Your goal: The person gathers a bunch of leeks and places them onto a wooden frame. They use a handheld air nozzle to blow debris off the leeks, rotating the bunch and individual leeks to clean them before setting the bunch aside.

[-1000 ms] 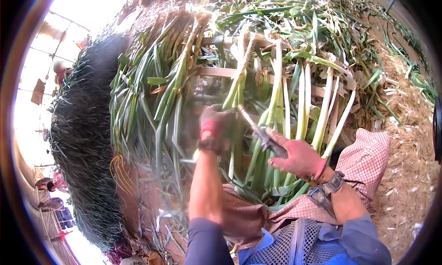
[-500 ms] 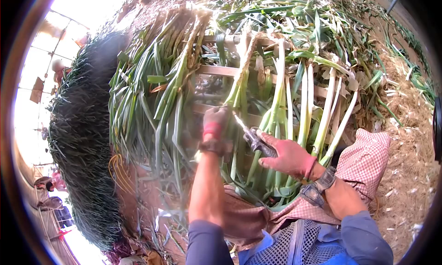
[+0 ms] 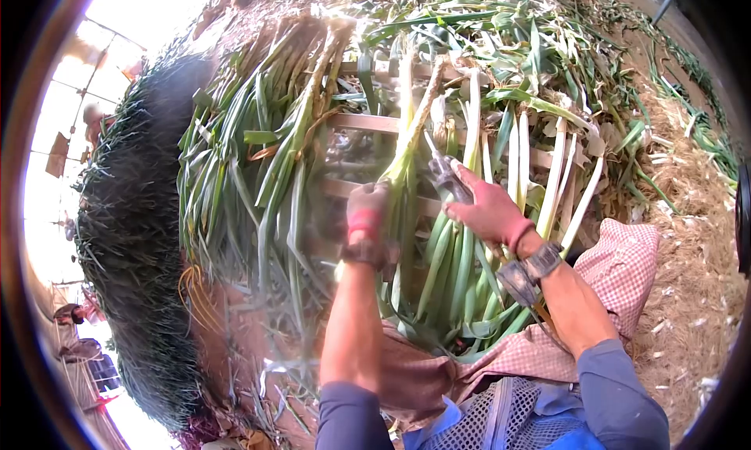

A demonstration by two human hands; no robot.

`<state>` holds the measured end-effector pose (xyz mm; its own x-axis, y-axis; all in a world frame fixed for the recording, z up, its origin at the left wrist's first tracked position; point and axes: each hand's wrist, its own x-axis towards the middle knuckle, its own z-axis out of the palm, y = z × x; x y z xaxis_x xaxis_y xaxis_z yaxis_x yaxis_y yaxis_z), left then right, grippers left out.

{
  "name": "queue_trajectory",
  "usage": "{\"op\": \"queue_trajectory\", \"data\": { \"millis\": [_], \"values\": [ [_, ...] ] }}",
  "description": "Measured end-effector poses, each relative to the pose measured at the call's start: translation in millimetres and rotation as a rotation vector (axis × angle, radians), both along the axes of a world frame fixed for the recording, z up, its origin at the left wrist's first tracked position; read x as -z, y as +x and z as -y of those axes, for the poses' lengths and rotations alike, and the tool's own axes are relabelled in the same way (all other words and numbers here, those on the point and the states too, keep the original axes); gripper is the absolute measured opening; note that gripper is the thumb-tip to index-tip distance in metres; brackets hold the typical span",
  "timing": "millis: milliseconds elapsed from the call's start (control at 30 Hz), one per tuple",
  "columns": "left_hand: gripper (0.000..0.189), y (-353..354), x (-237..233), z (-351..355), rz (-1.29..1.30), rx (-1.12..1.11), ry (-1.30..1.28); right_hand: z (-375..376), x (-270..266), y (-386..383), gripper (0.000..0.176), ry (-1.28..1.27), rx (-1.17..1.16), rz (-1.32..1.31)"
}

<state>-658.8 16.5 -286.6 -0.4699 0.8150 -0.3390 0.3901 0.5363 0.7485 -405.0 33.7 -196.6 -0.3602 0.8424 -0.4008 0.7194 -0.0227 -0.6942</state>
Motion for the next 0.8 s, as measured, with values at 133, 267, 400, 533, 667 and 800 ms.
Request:
{"op": "queue_trajectory", "data": {
  "millis": [133,267,400,533,667,800],
  "values": [
    [0.047,-3,14,-3,-0.171,0.019,-0.034,50,-10,16,0.090,-0.169,-0.095,-0.059],
    [0.046,-4,13,-2,-0.132,-0.008,-0.016,43,10,7,0.092,-0.010,-0.147,-0.047],
    [0.043,-6,15,-2,-0.128,-0.012,-0.050,-5,8,-10,0.091,-0.035,-0.009,0.024],
    [0.040,1,0,0,-0.072,0.005,-0.011,-58,1,-20,0.090,-0.086,0.039,0.106],
    [0.037,4,1,0,-0.058,0.009,0.037,-103,20,-28,0.094,0.081,0.054,0.122],
    [0.036,7,-3,0,-0.054,0.052,0.030,-123,26,-30,0.093,0.037,0.108,0.075]
  ]
}}
